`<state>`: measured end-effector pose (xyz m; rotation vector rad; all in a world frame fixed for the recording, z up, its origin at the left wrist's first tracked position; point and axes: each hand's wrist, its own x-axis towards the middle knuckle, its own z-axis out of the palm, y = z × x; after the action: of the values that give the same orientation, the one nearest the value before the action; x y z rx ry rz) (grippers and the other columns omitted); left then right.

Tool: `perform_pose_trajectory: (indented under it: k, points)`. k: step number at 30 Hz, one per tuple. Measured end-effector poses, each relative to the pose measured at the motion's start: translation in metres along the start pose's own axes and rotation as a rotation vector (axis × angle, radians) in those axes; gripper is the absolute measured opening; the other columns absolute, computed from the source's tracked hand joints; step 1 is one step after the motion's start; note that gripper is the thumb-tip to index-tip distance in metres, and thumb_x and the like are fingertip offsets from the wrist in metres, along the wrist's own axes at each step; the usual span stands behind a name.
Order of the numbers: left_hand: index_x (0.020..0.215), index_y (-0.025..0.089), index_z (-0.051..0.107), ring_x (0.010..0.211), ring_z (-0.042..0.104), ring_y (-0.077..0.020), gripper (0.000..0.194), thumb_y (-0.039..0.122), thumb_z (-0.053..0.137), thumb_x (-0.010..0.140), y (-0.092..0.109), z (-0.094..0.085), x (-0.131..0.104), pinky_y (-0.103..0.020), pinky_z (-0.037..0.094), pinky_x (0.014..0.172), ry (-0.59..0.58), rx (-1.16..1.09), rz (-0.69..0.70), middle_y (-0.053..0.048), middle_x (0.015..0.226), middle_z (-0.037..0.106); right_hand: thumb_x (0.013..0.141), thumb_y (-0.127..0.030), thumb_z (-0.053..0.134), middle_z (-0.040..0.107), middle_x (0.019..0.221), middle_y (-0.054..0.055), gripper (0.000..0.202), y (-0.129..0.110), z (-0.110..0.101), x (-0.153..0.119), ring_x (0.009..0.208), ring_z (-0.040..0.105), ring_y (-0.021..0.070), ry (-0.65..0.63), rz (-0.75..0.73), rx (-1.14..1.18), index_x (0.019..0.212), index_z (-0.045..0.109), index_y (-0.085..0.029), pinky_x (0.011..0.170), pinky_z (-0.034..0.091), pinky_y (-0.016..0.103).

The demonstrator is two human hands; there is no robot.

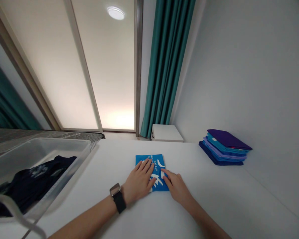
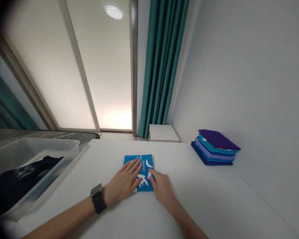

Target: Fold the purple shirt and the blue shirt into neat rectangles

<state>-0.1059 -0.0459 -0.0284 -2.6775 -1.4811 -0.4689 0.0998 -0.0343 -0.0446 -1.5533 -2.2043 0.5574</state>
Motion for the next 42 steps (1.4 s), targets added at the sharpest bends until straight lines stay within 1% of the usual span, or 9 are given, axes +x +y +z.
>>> perform_pose_trajectory:
  k: [6,10,12,18,23,28,32,37,42]
  points:
    - [0.144,0.016,0.042,0.143,0.028,-0.0299,0.056,0.046,0.036,0.097,0.0,0.009,-0.005,-0.05,0.024,0.115,0.03,0.034,-0.069,-0.014,0.152,0.038,0.095,-0.024,0.037,0.064,0.127,0.009,0.042,0.003,-0.003,0.002,0.114,0.059,0.0225,-0.025,-0.043,-0.014,0.132,0.057,-0.021,0.099,0.04,0.035]
    - [0.143,0.016,0.044,0.143,0.028,-0.0313,0.054,0.043,0.038,0.096,0.007,0.01,-0.006,-0.052,0.022,0.116,0.043,0.041,-0.104,-0.014,0.151,0.039,0.095,-0.019,0.038,0.066,0.108,0.012,0.038,-0.004,-0.007,0.0,0.102,0.06,0.0237,0.076,-0.099,-0.172,0.124,0.062,-0.021,0.093,0.044,0.037]
    - [0.142,0.018,0.046,0.141,0.03,-0.0312,0.053,0.044,0.039,0.096,0.005,0.008,-0.004,-0.052,0.022,0.115,0.039,0.017,-0.097,-0.013,0.15,0.041,0.094,-0.016,0.037,0.064,0.112,0.013,0.04,-0.012,-0.009,-0.003,0.105,0.058,0.0251,0.137,-0.143,-0.247,0.123,0.063,-0.021,0.093,0.044,0.04]
    - [0.13,0.027,0.055,0.133,0.04,-0.0269,0.038,0.037,0.037,0.098,-0.042,-0.012,0.018,-0.05,0.026,0.111,0.021,-0.089,-0.132,-0.008,0.143,0.05,0.093,-0.011,0.036,0.05,0.142,0.01,0.047,-0.028,0.001,-0.012,0.13,0.044,0.0245,0.081,-0.304,-0.312,0.137,0.052,-0.021,0.107,0.035,0.044]
    - [0.124,0.022,0.058,0.109,0.057,-0.0237,0.035,0.029,0.037,0.097,-0.07,-0.024,0.019,-0.039,0.041,0.096,-0.068,-0.21,-0.147,-0.008,0.116,0.065,0.093,-0.009,0.032,0.046,0.147,0.005,0.052,-0.012,0.0,-0.004,0.137,0.037,0.0211,-0.045,-0.287,-0.304,0.139,0.049,-0.025,0.114,0.023,0.048]
    - [0.114,0.021,0.061,0.1,0.061,-0.0242,0.03,0.032,0.042,0.094,-0.061,-0.03,-0.012,-0.036,0.043,0.091,-0.048,-0.249,-0.197,-0.01,0.108,0.067,0.089,-0.005,0.036,0.046,0.147,0.003,0.054,0.001,-0.023,0.028,0.141,0.031,0.0211,-0.136,-0.292,-0.31,0.133,0.055,-0.028,0.116,0.015,0.052]
    - [0.11,0.02,0.06,0.082,0.063,-0.0208,0.026,0.031,0.045,0.092,-0.05,-0.035,-0.033,-0.03,0.045,0.075,-0.134,-0.423,-0.256,-0.005,0.089,0.069,0.091,-0.01,0.039,0.058,0.136,0.005,0.041,-0.012,-0.033,0.054,0.135,0.041,0.0221,-0.138,-0.313,-0.288,0.117,0.066,-0.024,0.116,0.017,0.052]
    - [0.098,0.018,0.059,0.066,0.057,-0.0158,0.024,0.033,0.041,0.093,-0.045,-0.036,-0.041,-0.026,0.042,0.063,-0.148,-0.72,-0.287,-0.002,0.075,0.065,0.098,-0.031,0.04,0.047,0.146,0.011,0.042,-0.034,-0.012,0.062,0.135,0.041,0.0228,-0.098,-0.407,-0.211,0.136,0.052,-0.019,0.114,0.027,0.047]
    - [0.102,0.018,0.06,0.066,0.054,-0.0144,0.024,0.034,0.046,0.092,-0.045,-0.042,-0.045,-0.025,0.041,0.063,-0.148,-0.713,-0.163,-0.001,0.076,0.062,0.1,-0.045,0.031,0.032,0.154,0.01,0.053,-0.038,0.009,0.055,0.143,0.026,0.0235,-0.102,-0.425,-0.265,0.146,0.04,-0.021,0.117,0.019,0.049]
